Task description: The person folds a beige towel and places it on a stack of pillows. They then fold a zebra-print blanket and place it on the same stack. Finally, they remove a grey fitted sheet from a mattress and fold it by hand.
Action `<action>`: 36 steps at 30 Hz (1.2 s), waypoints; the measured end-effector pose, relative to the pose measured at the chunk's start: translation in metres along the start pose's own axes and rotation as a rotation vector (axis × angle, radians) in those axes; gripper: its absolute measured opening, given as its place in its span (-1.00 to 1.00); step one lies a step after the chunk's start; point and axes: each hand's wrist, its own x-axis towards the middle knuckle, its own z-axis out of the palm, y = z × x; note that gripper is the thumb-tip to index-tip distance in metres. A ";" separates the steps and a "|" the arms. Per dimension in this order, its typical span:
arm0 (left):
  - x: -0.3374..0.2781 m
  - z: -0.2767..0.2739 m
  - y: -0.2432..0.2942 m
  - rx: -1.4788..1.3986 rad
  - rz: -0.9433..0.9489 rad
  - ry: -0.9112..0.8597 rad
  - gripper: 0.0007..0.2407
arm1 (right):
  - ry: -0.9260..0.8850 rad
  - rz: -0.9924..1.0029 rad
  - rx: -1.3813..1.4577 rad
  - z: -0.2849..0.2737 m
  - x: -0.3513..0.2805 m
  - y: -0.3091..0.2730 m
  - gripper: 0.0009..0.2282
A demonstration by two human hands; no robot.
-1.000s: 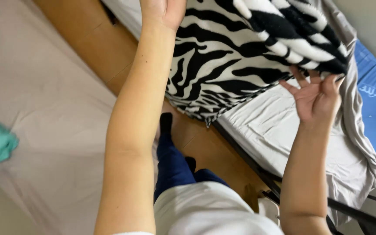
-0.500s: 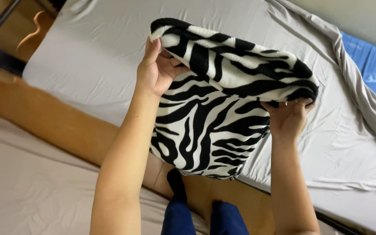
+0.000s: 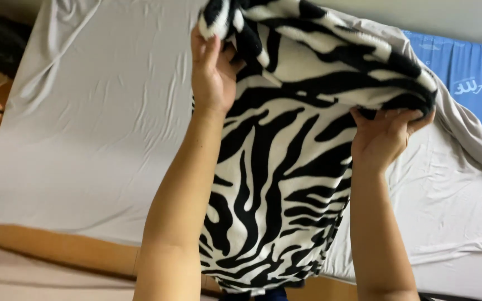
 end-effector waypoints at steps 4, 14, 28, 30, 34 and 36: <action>0.081 0.008 -0.031 0.021 0.002 -0.004 -0.54 | 0.064 0.002 -0.021 -0.002 0.086 0.023 -0.45; 0.160 -0.054 -0.136 -0.045 -0.155 0.225 -0.47 | 0.285 0.284 -0.041 -0.042 0.217 0.074 -0.40; -0.135 -0.198 -0.219 1.043 -0.328 0.245 -0.75 | -0.088 0.681 -1.312 -0.092 -0.048 0.188 -0.63; -0.178 -0.191 -0.198 1.097 -0.347 0.241 -0.77 | -0.185 0.516 -1.399 -0.083 -0.093 0.189 -0.65; -0.239 -0.172 -0.150 1.211 -0.403 0.260 -0.81 | -0.277 0.270 -1.591 -0.064 -0.171 0.178 -0.65; -0.268 -0.181 -0.135 1.330 -0.280 0.196 -0.84 | -0.231 0.252 -1.633 -0.069 -0.204 0.171 -0.64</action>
